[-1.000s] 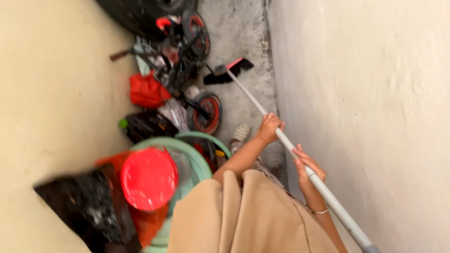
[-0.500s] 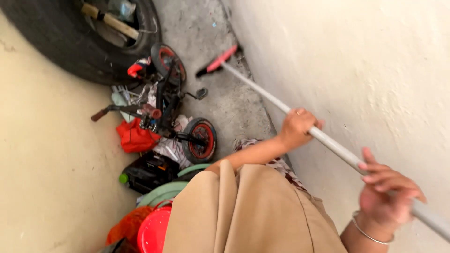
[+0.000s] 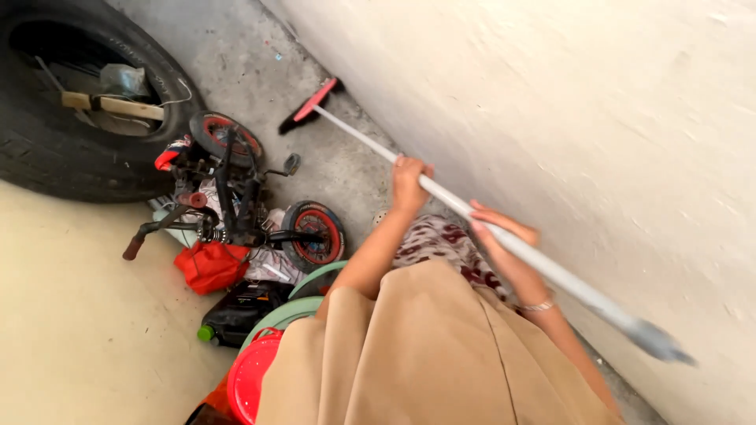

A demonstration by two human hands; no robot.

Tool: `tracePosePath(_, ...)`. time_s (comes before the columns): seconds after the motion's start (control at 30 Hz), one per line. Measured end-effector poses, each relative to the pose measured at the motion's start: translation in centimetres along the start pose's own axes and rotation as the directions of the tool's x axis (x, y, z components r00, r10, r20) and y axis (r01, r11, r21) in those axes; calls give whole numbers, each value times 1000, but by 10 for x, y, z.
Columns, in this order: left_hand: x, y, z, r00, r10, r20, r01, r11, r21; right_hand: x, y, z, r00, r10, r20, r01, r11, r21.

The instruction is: The person sweeps a concrete floor with a broom, navigating around a green bucket, wooden boards, a bicycle, and a wheelbarrow. They continue sweeping past a tire and orange poles to reach the area near a metal rack.

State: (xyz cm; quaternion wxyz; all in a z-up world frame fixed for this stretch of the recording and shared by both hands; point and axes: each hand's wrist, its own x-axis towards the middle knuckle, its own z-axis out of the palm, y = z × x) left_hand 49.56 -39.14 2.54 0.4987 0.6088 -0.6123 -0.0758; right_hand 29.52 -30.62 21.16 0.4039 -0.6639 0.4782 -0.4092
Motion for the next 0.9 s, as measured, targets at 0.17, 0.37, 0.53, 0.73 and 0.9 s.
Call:
tracePosePath(0.17,-38,72,23,988,-93,125,105,990,-98,-27,-33,-64,999,-22,-48,17,995,-95)
tracePosePath(0.37,-69,-5,20,934,-203,294,110,946,304,-57,62,-5,978,171,123,-180,981,72)
tracePosePath(0.53,-58,36,23,953,-247,174,178,925,335,-52,46,-39,988,117,100,-129,984,121)
tracePosePath(0.73,-75,80,21,995,-35,92,46,991,-126,-67,12,-56,983,173,-64,-169,984,64)
tracePosePath(0.9,-39,-53,18,870,-91,484,-19,976,219,-35,133,51,990,114,89,-126,982,142)
